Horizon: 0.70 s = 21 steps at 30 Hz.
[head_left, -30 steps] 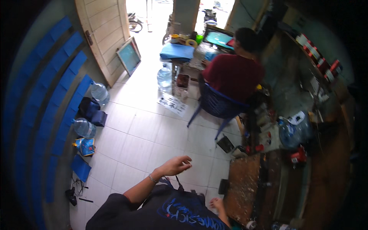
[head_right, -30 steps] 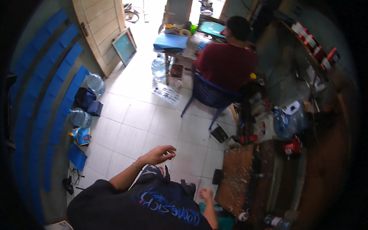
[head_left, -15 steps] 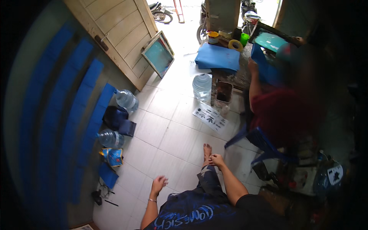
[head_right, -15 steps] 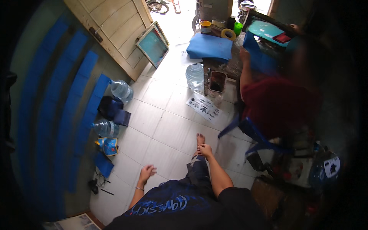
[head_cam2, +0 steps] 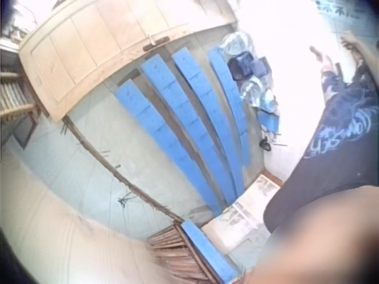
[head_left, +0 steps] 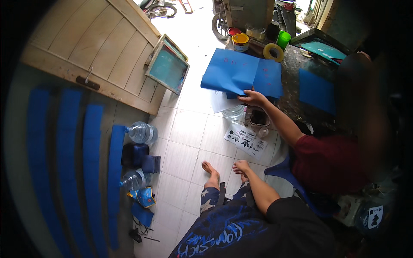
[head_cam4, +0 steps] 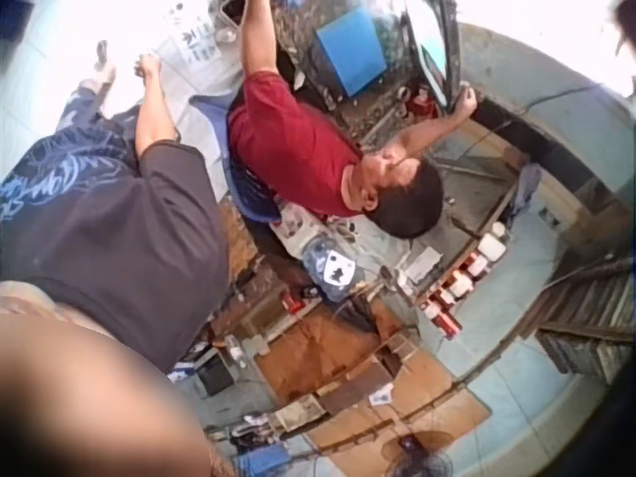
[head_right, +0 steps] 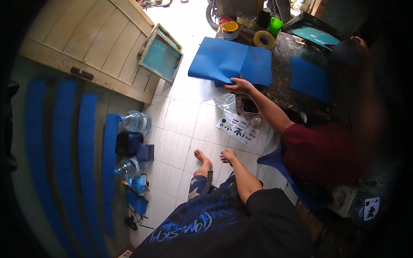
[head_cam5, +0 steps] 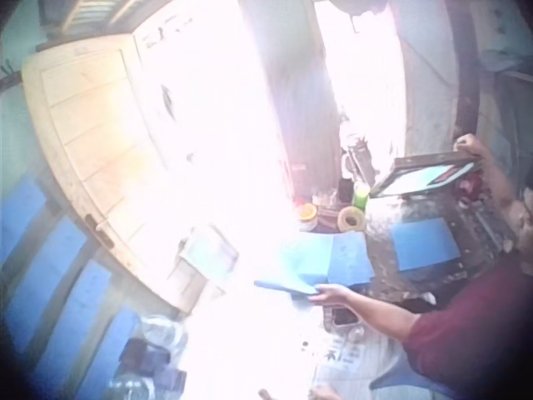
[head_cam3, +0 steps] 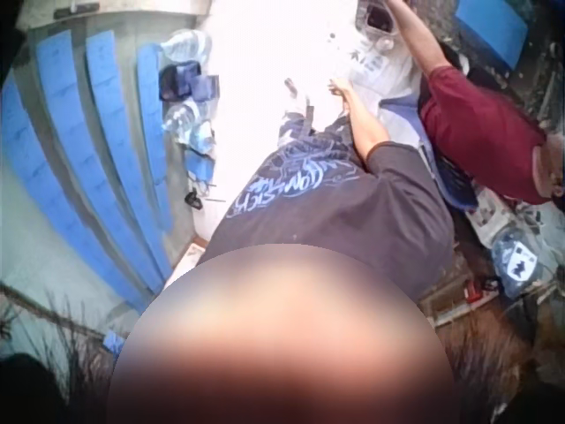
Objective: The person repeatedly picks up blue rectangular sign pieces from a table and places them on a high horizontal bamboo beam near the ceiling. The person handles the signs one at a time, walking back and forth between the table and the beam to stack them along the beam.
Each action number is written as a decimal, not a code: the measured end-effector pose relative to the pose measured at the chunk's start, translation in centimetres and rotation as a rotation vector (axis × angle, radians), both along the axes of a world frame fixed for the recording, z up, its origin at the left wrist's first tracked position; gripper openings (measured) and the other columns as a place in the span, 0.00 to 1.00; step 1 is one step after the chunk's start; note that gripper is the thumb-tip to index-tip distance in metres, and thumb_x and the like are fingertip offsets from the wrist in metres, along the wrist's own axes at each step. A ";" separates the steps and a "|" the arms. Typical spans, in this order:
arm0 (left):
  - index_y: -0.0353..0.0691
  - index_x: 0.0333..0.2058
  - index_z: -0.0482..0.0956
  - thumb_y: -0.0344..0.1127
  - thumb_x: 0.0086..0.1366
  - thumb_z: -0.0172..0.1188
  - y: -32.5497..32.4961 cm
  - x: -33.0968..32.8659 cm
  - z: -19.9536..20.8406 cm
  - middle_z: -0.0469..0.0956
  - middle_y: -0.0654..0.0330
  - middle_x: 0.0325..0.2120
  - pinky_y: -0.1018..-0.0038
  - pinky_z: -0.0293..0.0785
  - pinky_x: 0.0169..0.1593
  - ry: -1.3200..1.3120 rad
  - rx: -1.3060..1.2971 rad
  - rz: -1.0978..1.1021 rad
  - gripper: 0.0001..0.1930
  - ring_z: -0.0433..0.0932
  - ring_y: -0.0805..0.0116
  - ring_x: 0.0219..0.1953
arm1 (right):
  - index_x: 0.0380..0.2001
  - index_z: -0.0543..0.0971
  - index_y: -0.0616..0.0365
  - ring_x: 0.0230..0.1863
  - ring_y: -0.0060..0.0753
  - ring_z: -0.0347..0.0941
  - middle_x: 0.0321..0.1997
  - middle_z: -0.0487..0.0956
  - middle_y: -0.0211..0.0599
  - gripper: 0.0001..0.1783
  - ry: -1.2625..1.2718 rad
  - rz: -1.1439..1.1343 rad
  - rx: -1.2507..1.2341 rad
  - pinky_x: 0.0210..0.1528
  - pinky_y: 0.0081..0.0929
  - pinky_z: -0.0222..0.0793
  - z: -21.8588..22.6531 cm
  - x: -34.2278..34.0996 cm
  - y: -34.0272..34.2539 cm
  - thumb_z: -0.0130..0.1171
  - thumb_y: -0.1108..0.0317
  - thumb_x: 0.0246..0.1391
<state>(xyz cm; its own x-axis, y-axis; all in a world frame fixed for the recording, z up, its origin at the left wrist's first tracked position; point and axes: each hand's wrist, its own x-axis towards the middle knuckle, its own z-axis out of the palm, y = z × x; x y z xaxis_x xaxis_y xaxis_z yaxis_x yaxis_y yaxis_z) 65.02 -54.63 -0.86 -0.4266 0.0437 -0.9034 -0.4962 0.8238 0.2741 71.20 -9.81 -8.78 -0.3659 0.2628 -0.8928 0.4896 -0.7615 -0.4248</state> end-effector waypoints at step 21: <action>0.29 0.47 0.68 0.38 0.61 0.57 40.2 -38.9 0.1 0.78 0.51 0.35 0.75 0.74 0.39 -0.083 0.495 -0.706 0.21 0.78 0.65 0.35 | 0.28 0.71 0.65 0.24 0.37 0.76 0.26 0.77 0.46 0.06 0.329 -1.282 -0.049 0.31 0.29 0.77 7.8 -28.3 21.4 0.51 0.72 0.47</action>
<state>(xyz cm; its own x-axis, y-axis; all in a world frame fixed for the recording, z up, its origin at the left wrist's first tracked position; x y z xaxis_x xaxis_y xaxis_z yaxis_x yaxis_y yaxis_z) 26.15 -14.48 -0.73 -0.0850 0.6698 -0.7376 0.0524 0.7423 0.6680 42.95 11.59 -1.01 -0.0842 0.5528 -0.8291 -0.7034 -0.6223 -0.3435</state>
